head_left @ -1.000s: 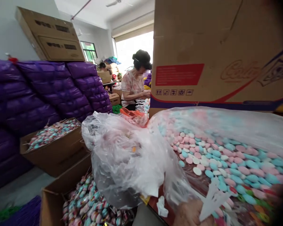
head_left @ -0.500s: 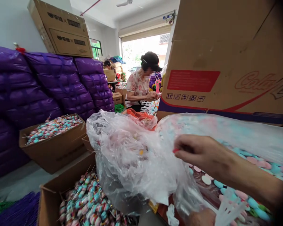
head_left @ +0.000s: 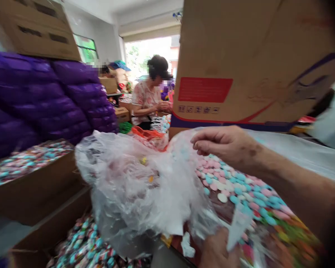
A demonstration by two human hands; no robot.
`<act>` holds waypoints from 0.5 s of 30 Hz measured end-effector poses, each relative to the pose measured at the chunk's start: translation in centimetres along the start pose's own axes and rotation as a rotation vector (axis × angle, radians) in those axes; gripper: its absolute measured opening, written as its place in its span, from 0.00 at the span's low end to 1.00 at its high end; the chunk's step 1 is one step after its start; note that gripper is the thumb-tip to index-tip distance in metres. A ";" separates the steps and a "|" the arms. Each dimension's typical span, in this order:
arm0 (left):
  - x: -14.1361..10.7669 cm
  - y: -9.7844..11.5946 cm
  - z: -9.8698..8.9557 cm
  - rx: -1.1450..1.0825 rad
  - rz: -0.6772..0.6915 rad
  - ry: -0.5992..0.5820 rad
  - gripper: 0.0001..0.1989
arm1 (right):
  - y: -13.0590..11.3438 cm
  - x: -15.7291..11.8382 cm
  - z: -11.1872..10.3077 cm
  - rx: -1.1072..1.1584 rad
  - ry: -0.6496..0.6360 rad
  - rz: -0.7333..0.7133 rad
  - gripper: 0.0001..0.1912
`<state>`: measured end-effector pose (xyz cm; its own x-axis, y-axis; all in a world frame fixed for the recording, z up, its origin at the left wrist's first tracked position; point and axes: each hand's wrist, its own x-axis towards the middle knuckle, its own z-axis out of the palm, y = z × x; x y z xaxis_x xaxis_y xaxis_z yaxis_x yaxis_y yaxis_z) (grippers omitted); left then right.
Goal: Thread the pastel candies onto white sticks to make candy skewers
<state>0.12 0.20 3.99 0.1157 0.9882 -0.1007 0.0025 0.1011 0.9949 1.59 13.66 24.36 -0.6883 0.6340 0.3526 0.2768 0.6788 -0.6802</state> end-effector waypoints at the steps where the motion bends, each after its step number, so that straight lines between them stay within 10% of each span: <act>1: 0.0 0.0 0.2 -0.021 -0.001 0.001 0.09 | 0.1 -1.3 -1.6 0.026 0.060 0.043 0.05; 7: 0.1 -0.7 0.2 0.065 0.031 0.095 0.12 | 2.4 -10.5 -7.2 -0.018 0.233 0.340 0.06; 15: -0.3 -1.2 0.0 0.158 0.023 0.079 0.18 | 7.3 -23.1 -3.9 -0.674 -0.340 0.654 0.10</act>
<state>0.07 -0.25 2.85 0.0390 0.9966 -0.0721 0.1574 0.0651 0.9854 22.16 5.40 13.76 -0.3906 0.8900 -0.2354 0.9201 0.3692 -0.1309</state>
